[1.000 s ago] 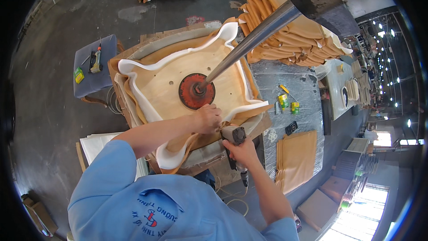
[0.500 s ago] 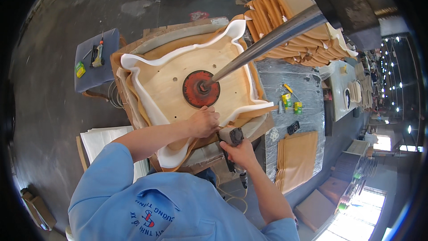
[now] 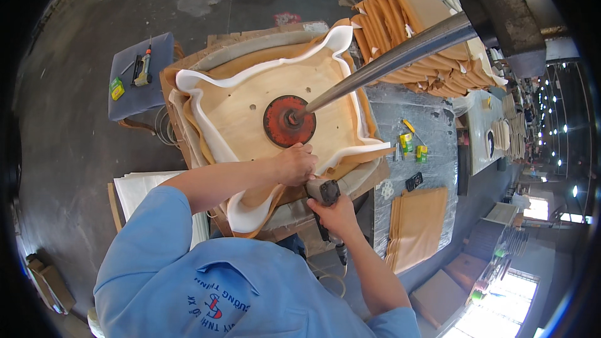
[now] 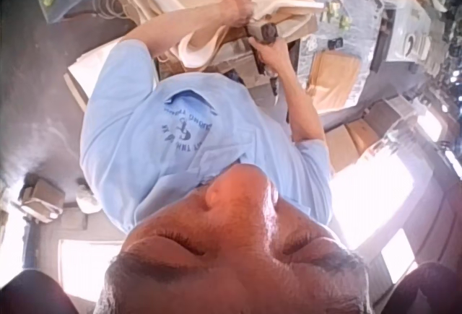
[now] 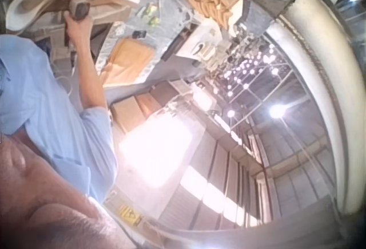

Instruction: The person places a brown fabric sheet over a chair seat base, then covers it with a white foam pad. They pull the fabric edges over the foam and secure them to the underside of the seat using a staple gun. The process is repeated for a second seat.

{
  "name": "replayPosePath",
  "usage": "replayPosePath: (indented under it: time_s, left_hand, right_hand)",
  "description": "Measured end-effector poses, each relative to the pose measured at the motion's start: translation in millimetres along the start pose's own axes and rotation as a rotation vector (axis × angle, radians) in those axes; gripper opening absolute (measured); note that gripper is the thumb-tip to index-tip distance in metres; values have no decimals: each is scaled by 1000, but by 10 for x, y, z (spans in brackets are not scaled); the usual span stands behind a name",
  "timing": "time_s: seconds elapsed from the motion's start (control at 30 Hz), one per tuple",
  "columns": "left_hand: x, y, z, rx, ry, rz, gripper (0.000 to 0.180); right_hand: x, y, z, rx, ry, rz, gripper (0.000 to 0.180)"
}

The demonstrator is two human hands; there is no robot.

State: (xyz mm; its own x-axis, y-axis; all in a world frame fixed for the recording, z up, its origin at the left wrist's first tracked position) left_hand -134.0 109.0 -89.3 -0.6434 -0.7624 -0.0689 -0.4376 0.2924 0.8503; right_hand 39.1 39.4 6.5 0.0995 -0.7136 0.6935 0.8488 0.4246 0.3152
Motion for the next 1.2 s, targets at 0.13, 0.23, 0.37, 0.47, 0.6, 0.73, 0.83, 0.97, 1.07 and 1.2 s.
replayPosePath:
  time_s: [0.13, 0.23, 0.37, 0.47, 0.6, 0.73, 0.83, 0.97, 1.07, 1.2]
  left_hand:
    - [17, -32, 15, -20, -60, -37, 28]
    - [38, -27, 9, -58, -79, -51, 30]
    - [110, -61, 41, -116, -98, -112, 30]
    - [341, -17, -19, -211, -67, -5, 28]
    - [409, -30, -9, -122, -88, -85, 25]
    - [372, -89, 50, -26, -76, -84, 21]
    - [320, -43, 40, -20, -75, -76, 20]
    - [312, -65, 74, -21, -102, -66, 18]
    - [339, -74, 85, -3, -120, -67, 18]
    - [315, -70, 91, -1, -131, -61, 17]
  right_hand:
    - [127, 20, -15, -43, 6, -14, 65]
    - [210, 28, 45, -147, 18, -33, 73]
    - [210, 37, -21, -190, 42, 10, 77]
    - [194, 27, -99, -207, 38, 23, 77]
    - [159, -56, -40, -212, 15, 48, 74]
    - [106, -132, -25, -158, 5, 46, 70]
    - [46, -157, -23, 21, -89, -8, 69]
    - [58, -223, 98, 52, -22, -21, 64]
    - [157, -302, 120, -69, 41, -18, 57]
    - [141, -371, 43, 5, -10, -4, 60]
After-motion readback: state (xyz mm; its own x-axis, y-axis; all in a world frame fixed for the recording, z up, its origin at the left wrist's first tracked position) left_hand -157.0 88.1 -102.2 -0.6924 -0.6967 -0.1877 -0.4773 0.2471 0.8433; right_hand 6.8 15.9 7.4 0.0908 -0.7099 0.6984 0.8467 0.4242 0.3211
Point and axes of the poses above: each hand's wrist, its own x-axis away from the middle knuckle, its own y-axis out of the back of the hand, z = x × y, the point moved 4 cm from there along -x, towards the middle knuckle, and after that the axes turned 11 degrees about -x, right-handed, at the moved point
